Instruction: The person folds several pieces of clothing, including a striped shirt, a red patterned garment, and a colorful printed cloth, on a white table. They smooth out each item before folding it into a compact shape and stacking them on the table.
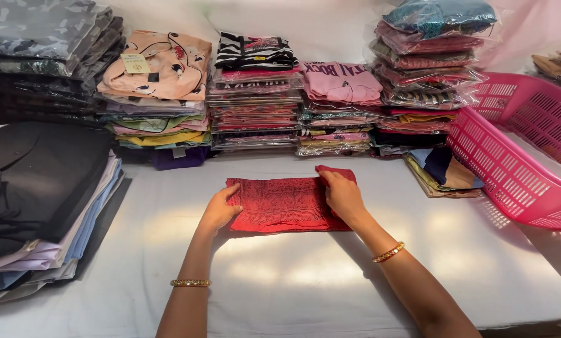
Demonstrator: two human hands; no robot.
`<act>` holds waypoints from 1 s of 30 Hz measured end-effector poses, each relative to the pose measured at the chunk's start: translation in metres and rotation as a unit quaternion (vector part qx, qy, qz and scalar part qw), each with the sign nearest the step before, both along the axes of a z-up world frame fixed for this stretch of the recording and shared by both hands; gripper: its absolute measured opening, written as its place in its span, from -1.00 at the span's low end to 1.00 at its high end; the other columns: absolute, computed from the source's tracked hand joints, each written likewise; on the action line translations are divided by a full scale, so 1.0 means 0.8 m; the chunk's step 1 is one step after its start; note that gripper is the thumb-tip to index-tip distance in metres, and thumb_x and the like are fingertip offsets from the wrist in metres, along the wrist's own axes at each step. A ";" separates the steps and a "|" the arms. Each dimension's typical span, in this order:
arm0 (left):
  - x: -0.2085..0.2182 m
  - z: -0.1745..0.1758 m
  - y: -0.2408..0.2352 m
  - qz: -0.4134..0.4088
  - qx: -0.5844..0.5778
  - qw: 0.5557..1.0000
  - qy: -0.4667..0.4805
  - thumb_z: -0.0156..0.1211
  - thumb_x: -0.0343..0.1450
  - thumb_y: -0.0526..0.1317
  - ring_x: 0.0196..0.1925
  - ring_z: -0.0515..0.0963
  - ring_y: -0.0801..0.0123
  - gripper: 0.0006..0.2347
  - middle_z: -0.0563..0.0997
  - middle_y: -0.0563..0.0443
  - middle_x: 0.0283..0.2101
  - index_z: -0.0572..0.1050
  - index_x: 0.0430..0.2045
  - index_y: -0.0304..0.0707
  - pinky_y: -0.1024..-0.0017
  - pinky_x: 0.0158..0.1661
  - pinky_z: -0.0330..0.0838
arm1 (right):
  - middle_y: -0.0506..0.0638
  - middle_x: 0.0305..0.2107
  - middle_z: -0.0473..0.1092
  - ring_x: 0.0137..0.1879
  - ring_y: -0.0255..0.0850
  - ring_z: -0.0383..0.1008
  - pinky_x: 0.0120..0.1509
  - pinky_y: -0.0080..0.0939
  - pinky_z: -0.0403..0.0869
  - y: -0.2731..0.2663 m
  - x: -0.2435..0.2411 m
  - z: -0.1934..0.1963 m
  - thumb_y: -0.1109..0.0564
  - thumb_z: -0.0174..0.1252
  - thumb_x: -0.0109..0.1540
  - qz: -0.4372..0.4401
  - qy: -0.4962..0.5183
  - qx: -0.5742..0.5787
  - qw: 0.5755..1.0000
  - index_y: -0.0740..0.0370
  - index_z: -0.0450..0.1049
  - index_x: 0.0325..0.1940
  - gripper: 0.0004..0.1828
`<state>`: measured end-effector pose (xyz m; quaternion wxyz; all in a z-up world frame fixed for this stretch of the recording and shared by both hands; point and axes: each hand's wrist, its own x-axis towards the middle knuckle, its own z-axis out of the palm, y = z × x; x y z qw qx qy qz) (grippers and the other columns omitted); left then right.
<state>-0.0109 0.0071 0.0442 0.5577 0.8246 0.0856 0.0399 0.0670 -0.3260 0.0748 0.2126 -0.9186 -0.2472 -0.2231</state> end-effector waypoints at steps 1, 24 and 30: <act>0.002 -0.001 0.002 0.002 0.001 1.000 -0.001 0.29 0.29 -0.45 0.40 0.38 0.19 -0.37 0.37 -0.06 0.39 0.33 0.33 -0.09 0.36 0.31 0.25 | 0.15 -0.09 0.51 -0.17 0.22 0.53 -0.06 0.17 0.50 0.014 -0.002 -0.006 0.29 0.13 0.15 0.002 -0.001 0.001 1.000 0.09 0.47 0.17 -0.52; 0.069 0.003 -0.096 -0.059 0.077 0.989 -0.111 0.31 0.26 -0.32 0.49 0.23 0.02 -0.39 0.23 -0.24 0.45 0.33 0.29 -0.31 0.30 0.34 0.20 | -0.04 -0.25 0.62 -0.38 -0.30 0.60 -0.22 -0.26 0.53 -0.164 0.020 -0.043 0.05 0.23 0.25 -0.074 0.259 0.221 0.937 0.04 0.55 0.18 -0.61; 0.142 0.004 -0.233 -0.107 0.253 0.954 -0.117 0.27 0.24 -0.24 0.32 0.41 -0.12 -0.37 0.28 -0.26 0.40 0.32 0.29 -0.31 0.23 0.26 0.33 | -0.06 -0.27 0.60 -0.36 -0.33 0.60 -0.30 -0.28 0.53 -0.176 0.028 -0.057 0.11 0.23 0.26 -0.028 0.284 0.258 0.923 0.09 0.56 0.13 -0.66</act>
